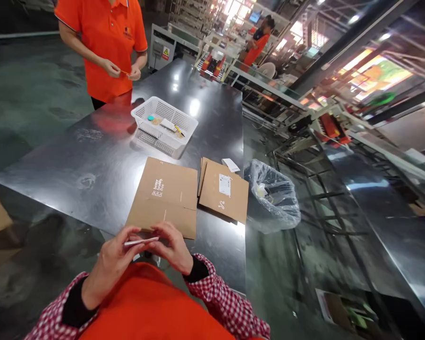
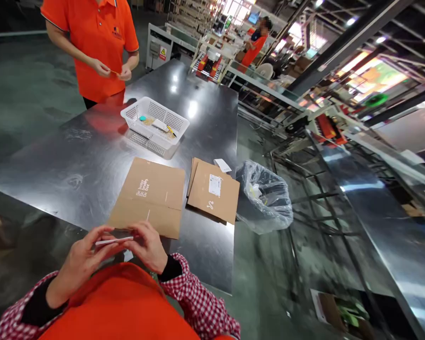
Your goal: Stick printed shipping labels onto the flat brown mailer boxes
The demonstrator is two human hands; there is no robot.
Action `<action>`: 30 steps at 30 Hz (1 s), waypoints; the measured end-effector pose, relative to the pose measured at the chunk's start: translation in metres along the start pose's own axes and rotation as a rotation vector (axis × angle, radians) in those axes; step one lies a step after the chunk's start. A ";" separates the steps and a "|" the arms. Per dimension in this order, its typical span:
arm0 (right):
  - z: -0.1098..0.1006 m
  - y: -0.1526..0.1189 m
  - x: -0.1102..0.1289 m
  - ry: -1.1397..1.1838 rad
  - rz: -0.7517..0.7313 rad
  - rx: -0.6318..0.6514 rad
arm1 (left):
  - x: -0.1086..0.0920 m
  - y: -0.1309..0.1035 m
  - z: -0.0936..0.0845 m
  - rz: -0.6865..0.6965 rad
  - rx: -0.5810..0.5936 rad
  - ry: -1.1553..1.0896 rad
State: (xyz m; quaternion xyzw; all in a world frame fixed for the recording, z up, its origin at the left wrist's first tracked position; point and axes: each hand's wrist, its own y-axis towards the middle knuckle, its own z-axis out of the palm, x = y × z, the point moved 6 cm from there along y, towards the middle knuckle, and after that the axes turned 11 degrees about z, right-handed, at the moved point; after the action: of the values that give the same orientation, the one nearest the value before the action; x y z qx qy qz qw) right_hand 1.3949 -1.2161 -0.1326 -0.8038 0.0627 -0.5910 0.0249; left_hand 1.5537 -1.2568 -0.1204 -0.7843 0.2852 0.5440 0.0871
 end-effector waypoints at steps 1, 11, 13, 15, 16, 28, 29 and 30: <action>-0.002 0.000 0.004 -0.012 -0.023 -0.012 | 0.000 0.001 0.003 -0.003 0.014 -0.038; -0.037 0.017 -0.007 -0.001 0.015 -0.293 | 0.031 0.009 0.010 0.190 0.032 0.232; -0.081 0.040 -0.017 0.071 0.090 -0.519 | 0.041 0.007 0.009 0.294 0.092 0.335; -0.123 0.071 -0.024 0.085 0.117 -0.683 | 0.048 0.005 0.010 0.385 0.140 0.415; -0.136 0.090 -0.027 0.059 0.121 -0.672 | 0.050 0.004 0.011 0.434 0.156 0.445; -0.110 0.175 -0.066 -0.807 0.240 -0.257 | 0.073 0.012 0.048 0.546 0.216 0.408; -0.110 0.171 -0.063 -0.881 0.257 -0.310 | 0.073 0.012 0.048 0.543 0.221 0.404; -0.108 0.168 -0.062 -0.944 0.278 -0.374 | 0.073 0.012 0.048 0.543 0.218 0.402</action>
State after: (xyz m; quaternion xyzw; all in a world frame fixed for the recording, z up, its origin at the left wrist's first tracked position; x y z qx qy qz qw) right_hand 1.2621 -1.3708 -0.1776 -0.9575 0.2549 -0.1345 -0.0152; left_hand 1.5267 -1.2713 -0.2033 -0.7573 0.5512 0.3486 -0.0352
